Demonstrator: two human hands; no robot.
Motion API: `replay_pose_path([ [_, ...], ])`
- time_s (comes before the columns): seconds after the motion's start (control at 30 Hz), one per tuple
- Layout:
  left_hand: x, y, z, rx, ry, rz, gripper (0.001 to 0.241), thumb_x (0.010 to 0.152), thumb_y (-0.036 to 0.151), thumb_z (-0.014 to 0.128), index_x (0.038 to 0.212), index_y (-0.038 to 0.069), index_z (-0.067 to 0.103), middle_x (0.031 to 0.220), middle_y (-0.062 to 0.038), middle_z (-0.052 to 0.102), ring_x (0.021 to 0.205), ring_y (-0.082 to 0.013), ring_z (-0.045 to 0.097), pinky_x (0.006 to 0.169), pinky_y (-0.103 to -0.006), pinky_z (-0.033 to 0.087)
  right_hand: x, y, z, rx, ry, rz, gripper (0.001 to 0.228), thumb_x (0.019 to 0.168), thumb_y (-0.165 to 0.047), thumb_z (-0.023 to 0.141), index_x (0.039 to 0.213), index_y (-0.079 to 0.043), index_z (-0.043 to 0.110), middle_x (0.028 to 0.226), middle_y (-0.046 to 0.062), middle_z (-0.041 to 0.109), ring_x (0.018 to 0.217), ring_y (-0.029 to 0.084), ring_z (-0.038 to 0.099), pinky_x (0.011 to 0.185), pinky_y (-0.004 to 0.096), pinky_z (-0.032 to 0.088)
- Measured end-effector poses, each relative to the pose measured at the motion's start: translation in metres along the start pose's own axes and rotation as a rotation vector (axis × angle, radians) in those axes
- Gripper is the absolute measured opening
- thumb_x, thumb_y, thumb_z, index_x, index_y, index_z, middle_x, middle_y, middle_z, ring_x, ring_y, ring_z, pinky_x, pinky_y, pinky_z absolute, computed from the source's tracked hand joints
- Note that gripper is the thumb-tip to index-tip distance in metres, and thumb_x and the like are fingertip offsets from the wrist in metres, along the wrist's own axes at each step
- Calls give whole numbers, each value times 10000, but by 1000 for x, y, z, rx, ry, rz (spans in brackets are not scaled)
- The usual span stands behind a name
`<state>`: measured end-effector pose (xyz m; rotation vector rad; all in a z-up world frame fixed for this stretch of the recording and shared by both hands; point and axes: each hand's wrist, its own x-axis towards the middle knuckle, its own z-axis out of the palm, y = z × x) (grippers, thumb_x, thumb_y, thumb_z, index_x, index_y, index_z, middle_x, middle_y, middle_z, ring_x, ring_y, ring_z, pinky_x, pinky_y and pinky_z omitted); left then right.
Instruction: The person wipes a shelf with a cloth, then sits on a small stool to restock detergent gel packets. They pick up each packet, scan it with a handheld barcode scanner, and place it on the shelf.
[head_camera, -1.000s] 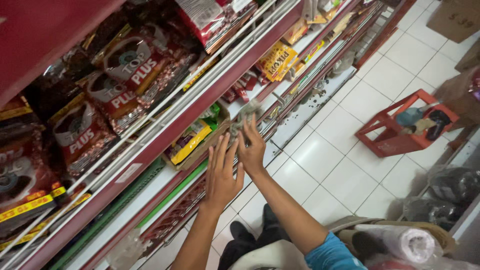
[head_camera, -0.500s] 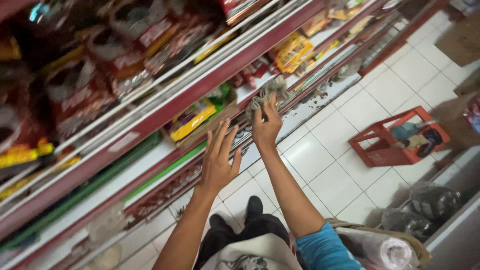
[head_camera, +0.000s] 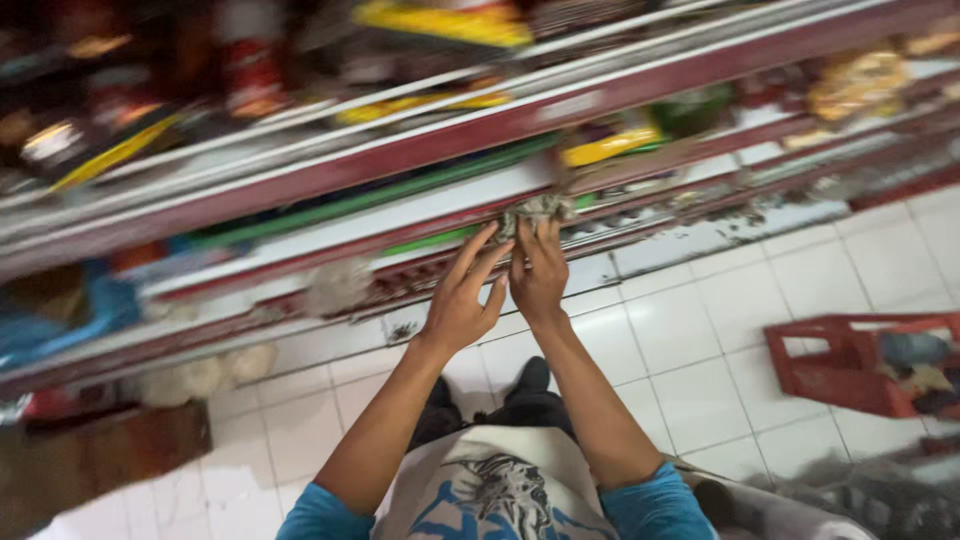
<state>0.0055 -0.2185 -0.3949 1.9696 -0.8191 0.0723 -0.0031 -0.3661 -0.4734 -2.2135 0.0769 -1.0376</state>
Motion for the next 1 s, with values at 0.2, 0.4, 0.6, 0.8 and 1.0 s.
replay_pose_path([
  [0.2,-98,-46,-120,42,158,-135,469,968,98,682,1426,57,589,1537,-247,475,1371,-419,542,1117,-446,473,-43,-131,86,-54,-131,-261,365,898,16,706,1260,-23,674,1262,186,658,1150,403,632,1100,581,446],
  [0.4,-194,-87,-231,120,360,-236,457,990,105,688,1429,31,583,1512,-248,491,1366,-413,532,1101,-472,458,-73,-248,168,149,-374,-430,508,847,-30,699,1351,-28,638,1326,137,639,1161,351,630,988,445,528],
  [0.6,-256,-114,-296,-314,633,-320,472,1001,78,635,1447,15,495,1491,-152,459,1271,-209,572,1010,-341,562,-89,-336,230,189,-608,-577,603,815,-75,695,1410,-61,599,1417,78,604,1218,296,630,984,385,552],
  [0.8,-263,-117,-301,-227,610,-287,481,971,89,643,1427,-8,522,1456,-163,526,1321,-254,551,1036,-370,532,-80,-349,211,193,-637,-509,532,828,28,664,1352,-67,653,1458,88,612,1235,309,643,981,381,551],
  [1.0,-196,-90,-208,-333,335,-294,465,1003,125,663,1425,-3,517,1431,-166,571,1337,-269,566,1107,-390,483,-63,-267,104,80,-245,-206,407,890,63,673,1275,-70,683,1394,141,640,1285,328,644,1081,416,538],
])
